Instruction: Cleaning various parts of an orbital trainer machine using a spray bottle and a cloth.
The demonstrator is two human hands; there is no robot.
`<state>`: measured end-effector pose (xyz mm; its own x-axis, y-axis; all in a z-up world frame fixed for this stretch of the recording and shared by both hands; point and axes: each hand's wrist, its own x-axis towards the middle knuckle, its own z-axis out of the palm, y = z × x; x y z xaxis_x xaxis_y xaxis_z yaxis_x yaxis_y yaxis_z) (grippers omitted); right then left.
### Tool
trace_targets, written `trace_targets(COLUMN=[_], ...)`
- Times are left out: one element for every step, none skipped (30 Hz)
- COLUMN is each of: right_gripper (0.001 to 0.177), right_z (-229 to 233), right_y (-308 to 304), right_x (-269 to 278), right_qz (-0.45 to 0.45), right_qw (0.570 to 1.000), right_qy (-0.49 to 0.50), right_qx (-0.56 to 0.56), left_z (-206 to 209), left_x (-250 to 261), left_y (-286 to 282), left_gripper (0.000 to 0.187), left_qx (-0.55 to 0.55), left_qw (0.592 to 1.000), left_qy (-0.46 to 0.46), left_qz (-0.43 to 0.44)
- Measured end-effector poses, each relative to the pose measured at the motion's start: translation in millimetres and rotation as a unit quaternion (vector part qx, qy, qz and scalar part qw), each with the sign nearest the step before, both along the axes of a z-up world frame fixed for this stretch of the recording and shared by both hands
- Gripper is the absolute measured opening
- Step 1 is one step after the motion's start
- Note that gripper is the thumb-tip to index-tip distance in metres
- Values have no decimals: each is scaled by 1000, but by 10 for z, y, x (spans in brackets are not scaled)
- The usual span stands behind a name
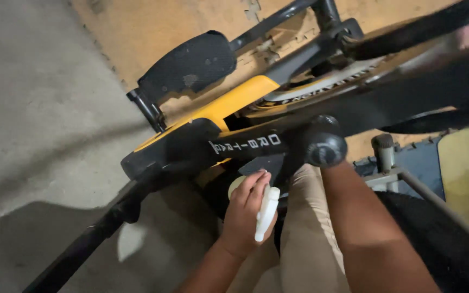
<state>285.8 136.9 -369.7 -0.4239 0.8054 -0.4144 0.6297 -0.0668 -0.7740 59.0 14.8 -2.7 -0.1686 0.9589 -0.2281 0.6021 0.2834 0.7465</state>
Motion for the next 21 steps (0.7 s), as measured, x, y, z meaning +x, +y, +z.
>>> trace_targets(right_gripper=[30, 29, 28, 27, 26, 25, 24, 23, 22, 22, 16, 10, 10, 14, 19, 19, 16, 13, 13, 18, 25], right_z=[17, 38, 70, 102, 144, 202, 283, 382, 410, 797, 1185, 1577, 1776, 1954, 2126, 2336, 2540, 2738, 2897, 3043, 3185], right_y=[43, 107, 171, 233, 295, 314, 463, 341, 334, 398, 466, 522, 495, 511, 529, 434, 338, 220, 157, 130, 99], right_x=[36, 66, 91, 105, 121, 128, 335, 432, 155, 36, -84, -206, -340, -483, -633, -708, -789, -884, -886, -878, -874], right_qz=[-29, -54, -79, -103, -127, -150, -172, -200, -228, -236, -356, -460, -465, -489, -500, -500, -503, -508, -510, -493, -476], right_qw=[999, 995, 989, 981, 970, 956, 940, 921, 899, 898, 850, 777, 775, 700, 608, 607, 626, 642, 639, 648, 657], right_qy=[35, 71, 107, 144, 181, 218, 254, 289, 324, 324, 278, 228, 229, 357, 478, 481, 464, 446, 448, 445, 441], right_qx=[-22, -43, -64, -84, -103, -127, -150, -168, -186, -180, -272, -364, -360, -379, -389, -388, -374, -362, -362, -372, -382], left_z=[-6, -9, -4, 14, 39, 93, 142, 177, 213, 225, 239, 268, 344, 392, 438, 479, 516, 555, 552, 524, 492], left_x=[32, 71, 102, 116, 126, 136, 165, 179, 203, 213, 225, 256, 244, 232, 215, 223, 225, 215, 208, 207, 202], left_y=[-17, -35, -55, -36, -19, -27, -29, -16, 6, 32, 60, 69, 101, 157, 214, 226, 237, 235, 208, 207, 204], left_gripper=[64, 64, 64, 64, 65, 66, 66, 65, 64, 64, 58, 52, 52, 42, 32, 32, 30, 27, 27, 32, 38], left_qx=[0, 6, 11, 13, 23, 29, 28, 26, 24, 28, 45, 61, 62, 110, 157, 159, 173, 184, 184, 172, 160], left_qw=[1000, 1000, 1000, 1000, 999, 999, 999, 1000, 1000, 1000, 999, 998, 998, 993, 982, 982, 976, 969, 968, 971, 973], left_qy=[-1, 10, 22, 22, 22, 24, 26, 14, 1, -2, -2, -1, -4, 45, 92, 93, 121, 150, 152, 152, 153], left_qz=[-4, -5, -6, -6, -8, -8, -7, 4, 15, 5, 10, 21, 15, -15, -44, -46, -58, -71, -76, -68, -60])
